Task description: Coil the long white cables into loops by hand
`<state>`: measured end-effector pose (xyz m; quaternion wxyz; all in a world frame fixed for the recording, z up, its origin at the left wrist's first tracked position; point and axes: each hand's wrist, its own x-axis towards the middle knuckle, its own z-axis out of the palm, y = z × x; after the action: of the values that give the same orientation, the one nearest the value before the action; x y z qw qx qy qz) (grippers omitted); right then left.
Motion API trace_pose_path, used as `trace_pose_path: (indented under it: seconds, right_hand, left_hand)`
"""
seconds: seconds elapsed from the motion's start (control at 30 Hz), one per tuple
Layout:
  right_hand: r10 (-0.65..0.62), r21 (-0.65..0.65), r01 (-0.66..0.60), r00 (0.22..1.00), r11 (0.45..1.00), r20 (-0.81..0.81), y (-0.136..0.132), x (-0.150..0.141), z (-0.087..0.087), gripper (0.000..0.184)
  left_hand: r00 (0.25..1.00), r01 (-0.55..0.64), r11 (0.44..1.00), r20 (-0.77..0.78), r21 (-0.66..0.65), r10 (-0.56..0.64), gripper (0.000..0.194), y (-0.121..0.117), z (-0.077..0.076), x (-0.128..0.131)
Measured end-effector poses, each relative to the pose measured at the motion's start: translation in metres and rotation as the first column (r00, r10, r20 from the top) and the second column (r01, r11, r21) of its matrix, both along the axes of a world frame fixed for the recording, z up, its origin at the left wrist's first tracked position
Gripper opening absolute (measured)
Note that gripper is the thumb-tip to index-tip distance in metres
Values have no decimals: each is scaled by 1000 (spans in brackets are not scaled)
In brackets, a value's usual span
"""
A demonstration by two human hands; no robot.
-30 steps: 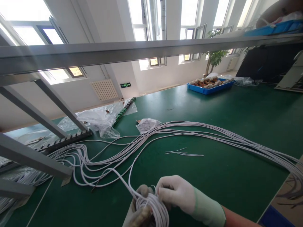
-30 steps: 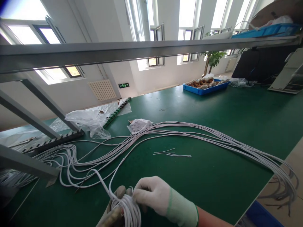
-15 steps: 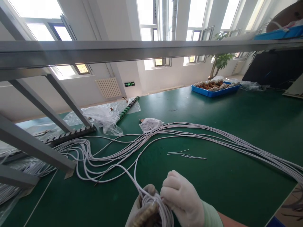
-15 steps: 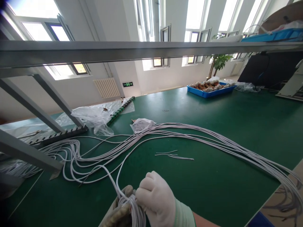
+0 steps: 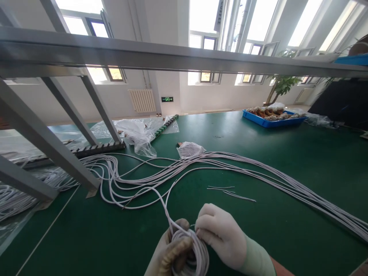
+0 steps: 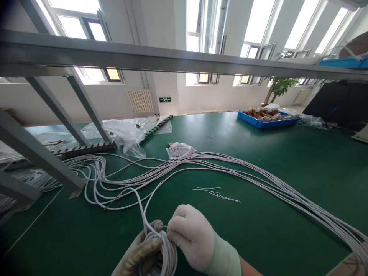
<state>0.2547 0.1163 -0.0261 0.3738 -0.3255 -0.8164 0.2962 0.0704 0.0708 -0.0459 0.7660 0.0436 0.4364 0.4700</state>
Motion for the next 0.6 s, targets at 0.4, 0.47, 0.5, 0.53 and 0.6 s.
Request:
trace_pose_path:
  seconds: [0.4,0.47,0.5,0.53,0.6]
  right_hand:
    - [129,304,-289,881,908,454,6,11,59,16]
    - [169,233,-294,881,927,441,16,11,63,16]
    - [201,186,-296,891,937,406,21,13,63,18]
    - [236,140,-302,904,943,357,26,15,62,21]
    - [331,27,-347,914,938,233,34,22,58,21]
  left_hand:
    - [973,180,978,-165,110,-161,39,7,38,-2]
    - [965,221,972,-161,75,-207,41,7,39,-3]
    - [964,238,969,-137,60,-228,44,6,37,-3]
    - [966,245,968,-100,51,-239,48,6,35,-4]
    - [970,244,967,-7,68,-244,55,5,28,-4]
